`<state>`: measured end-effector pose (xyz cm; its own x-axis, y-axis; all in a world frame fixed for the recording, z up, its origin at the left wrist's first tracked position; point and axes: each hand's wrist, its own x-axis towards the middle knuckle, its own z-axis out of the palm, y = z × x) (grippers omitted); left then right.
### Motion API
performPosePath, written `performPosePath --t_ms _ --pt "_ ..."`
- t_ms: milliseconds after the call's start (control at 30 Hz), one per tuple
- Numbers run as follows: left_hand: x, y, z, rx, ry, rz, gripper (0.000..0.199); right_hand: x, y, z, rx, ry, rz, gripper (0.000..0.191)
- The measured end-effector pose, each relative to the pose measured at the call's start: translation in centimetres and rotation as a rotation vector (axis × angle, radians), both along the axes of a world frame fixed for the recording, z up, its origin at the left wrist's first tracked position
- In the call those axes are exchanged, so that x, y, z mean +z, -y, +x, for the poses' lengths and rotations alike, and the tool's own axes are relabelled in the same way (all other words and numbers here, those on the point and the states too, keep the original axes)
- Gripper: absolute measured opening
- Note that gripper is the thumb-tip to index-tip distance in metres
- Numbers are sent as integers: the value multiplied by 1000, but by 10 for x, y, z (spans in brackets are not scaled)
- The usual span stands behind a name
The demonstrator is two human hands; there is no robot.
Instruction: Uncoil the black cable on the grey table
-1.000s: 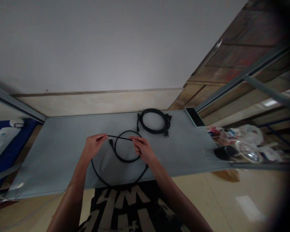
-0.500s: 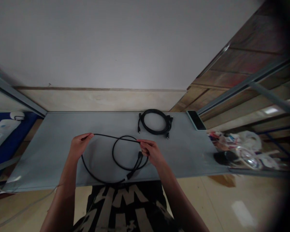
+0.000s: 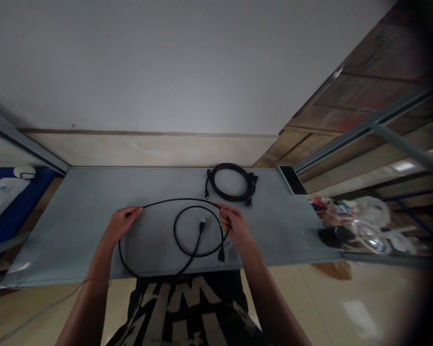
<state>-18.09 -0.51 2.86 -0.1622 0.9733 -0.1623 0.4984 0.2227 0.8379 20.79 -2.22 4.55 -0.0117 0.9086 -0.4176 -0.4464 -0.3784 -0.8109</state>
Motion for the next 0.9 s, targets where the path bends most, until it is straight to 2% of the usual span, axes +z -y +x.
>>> performPosePath --t_ms 167,333,467,600,733,900 --pt "12 3 21 -158 22 -43 38 0 -8 -19 26 -100 -21 36" --pt "21 -8 48 -218 139 -13 43 9 -17 -23 119 -61 -31 33" --pt "17 -24 79 -354 58 110 38 13 -23 -28 200 -80 -25 33" --pt "7 -37 104 -408 -89 67 27 9 -28 -33 224 -101 -4 32" --pt "1 -42 105 -377 -199 106 21 0 -26 -25 153 -101 7 30" --pt "-1 -44 89 -384 -36 49 25 -11 -17 -13 156 -62 -2 31"
